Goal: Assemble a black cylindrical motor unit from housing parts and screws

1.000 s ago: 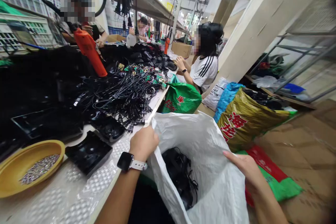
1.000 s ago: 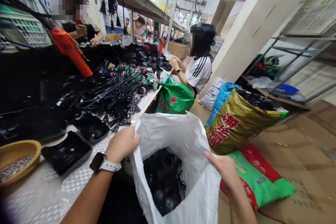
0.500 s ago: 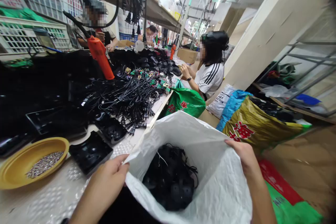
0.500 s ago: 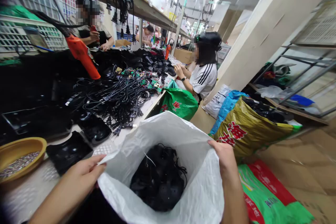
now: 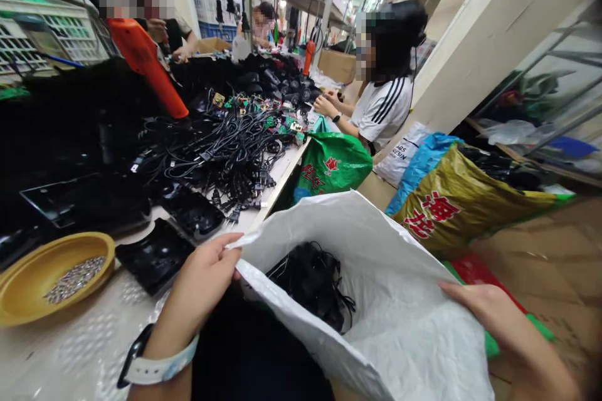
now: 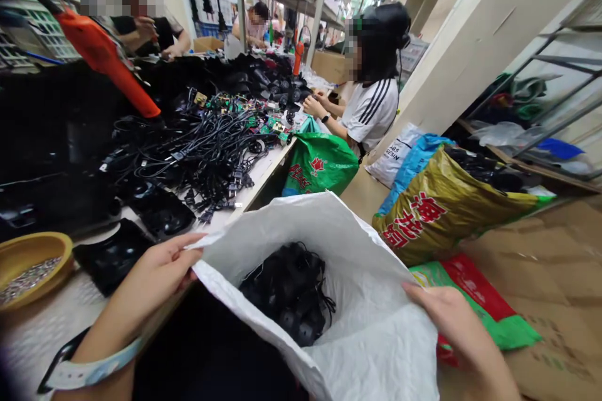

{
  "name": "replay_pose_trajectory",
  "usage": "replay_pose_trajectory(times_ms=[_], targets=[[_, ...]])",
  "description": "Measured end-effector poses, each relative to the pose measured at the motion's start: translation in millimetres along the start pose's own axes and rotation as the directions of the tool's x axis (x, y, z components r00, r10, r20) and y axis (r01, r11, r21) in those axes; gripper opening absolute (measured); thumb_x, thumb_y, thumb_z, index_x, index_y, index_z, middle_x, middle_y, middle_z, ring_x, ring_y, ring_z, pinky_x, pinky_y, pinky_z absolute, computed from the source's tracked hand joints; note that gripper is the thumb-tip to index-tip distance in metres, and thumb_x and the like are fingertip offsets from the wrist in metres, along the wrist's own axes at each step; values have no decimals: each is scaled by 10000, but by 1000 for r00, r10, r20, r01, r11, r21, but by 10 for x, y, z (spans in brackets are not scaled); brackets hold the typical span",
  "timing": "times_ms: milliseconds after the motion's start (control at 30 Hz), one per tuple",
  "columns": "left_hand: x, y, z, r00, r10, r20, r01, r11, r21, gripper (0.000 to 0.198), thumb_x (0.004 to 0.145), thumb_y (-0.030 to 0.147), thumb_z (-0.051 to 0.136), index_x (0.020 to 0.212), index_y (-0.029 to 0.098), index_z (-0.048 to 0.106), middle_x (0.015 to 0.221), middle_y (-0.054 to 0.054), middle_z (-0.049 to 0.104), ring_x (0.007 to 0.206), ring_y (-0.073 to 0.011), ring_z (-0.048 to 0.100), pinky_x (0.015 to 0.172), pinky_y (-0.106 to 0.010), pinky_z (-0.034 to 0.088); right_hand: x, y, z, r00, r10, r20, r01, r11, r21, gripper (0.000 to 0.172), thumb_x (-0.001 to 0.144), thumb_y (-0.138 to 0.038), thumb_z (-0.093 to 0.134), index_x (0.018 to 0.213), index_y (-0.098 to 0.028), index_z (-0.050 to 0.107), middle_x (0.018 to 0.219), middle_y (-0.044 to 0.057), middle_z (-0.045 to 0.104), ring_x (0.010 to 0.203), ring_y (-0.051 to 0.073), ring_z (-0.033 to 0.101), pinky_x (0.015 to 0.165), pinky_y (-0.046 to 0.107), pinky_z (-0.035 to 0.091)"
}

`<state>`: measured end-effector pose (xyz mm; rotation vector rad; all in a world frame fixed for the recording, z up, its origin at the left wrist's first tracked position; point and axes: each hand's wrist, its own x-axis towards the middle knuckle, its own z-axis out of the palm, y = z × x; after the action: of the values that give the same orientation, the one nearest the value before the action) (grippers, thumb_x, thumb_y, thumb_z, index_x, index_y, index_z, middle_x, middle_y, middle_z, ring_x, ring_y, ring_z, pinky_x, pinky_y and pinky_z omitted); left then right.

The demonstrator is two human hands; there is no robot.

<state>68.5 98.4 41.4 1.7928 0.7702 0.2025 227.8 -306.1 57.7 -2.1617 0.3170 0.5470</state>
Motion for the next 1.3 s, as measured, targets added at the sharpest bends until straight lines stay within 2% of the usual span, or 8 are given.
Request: replay_pose_trajectory(times_ms=[233,433,600,700,767,900,1133,1300], targets=[[-150,-117,76,999,31,-40,-22,977,212,527,847,433,460,1266,133,568,607,13,596,622,-214,581,594,-293,384,-49,272,-45,953,27,301,145,834,-532,663,591,-871,399,439,-235,288,483,-20,288,476,104,260,533,289,197],[-486,-46,207,981,130,-148,-59,911,407,615,902,452,458,1412,109,426,806,-70,651,796,-297,608,692,-376,401,-139,196,144,989,-54,140,123,827,-548,593,600,-802,478,505,-220,413,548,19,454,511,141,403,518,277,308],[-807,-108,532,748,638,181,-608,550,572,470,894,267,520,1363,247,492,1329,-93,586,1285,-329,441,1071,-580,210,-274,-73,229,979,-155,135,206,746,-633,608,627,-759,540,383,-212,435,471,77,544,452,161,450,498,295,324],[-869,-191,777,702,659,271,-676,498,543,588,758,12,452,1314,191,525,1225,-89,647,1243,-303,497,1090,-628,119,-311,-145,305,986,-106,128,164,736,-657,567,687,-654,616,378,-197,487,458,91,581,394,157,465,472,290,310],[-858,-249,869,699,675,236,-669,502,548,465,687,-54,421,1013,175,662,971,-65,685,1049,-282,590,1054,-612,190,-299,-109,315,989,-124,86,150,738,-658,503,660,-584,682,388,-196,513,454,84,579,398,166,475,475,291,298],[-841,-383,826,668,733,128,-675,524,519,253,609,-75,426,571,159,514,630,10,556,737,-184,559,918,-511,294,-276,90,209,971,-240,-22,178,776,-605,377,622,-514,695,466,-197,563,537,67,608,523,189,525,527,282,314],[-1076,-462,608,565,824,53,-758,491,429,224,579,-73,385,512,138,409,533,50,421,625,-101,470,859,-437,288,-367,151,245,961,-275,44,270,959,85,517,655,-636,671,509,-142,625,482,26,589,457,141,480,517,253,353],[-1137,-342,347,602,796,64,-739,525,422,201,604,-20,403,516,161,389,564,29,413,652,-140,474,747,-408,314,-252,-8,134,981,-168,96,155,980,124,508,566,-616,757,555,-114,683,592,103,679,537,210,610,546,279,444]])
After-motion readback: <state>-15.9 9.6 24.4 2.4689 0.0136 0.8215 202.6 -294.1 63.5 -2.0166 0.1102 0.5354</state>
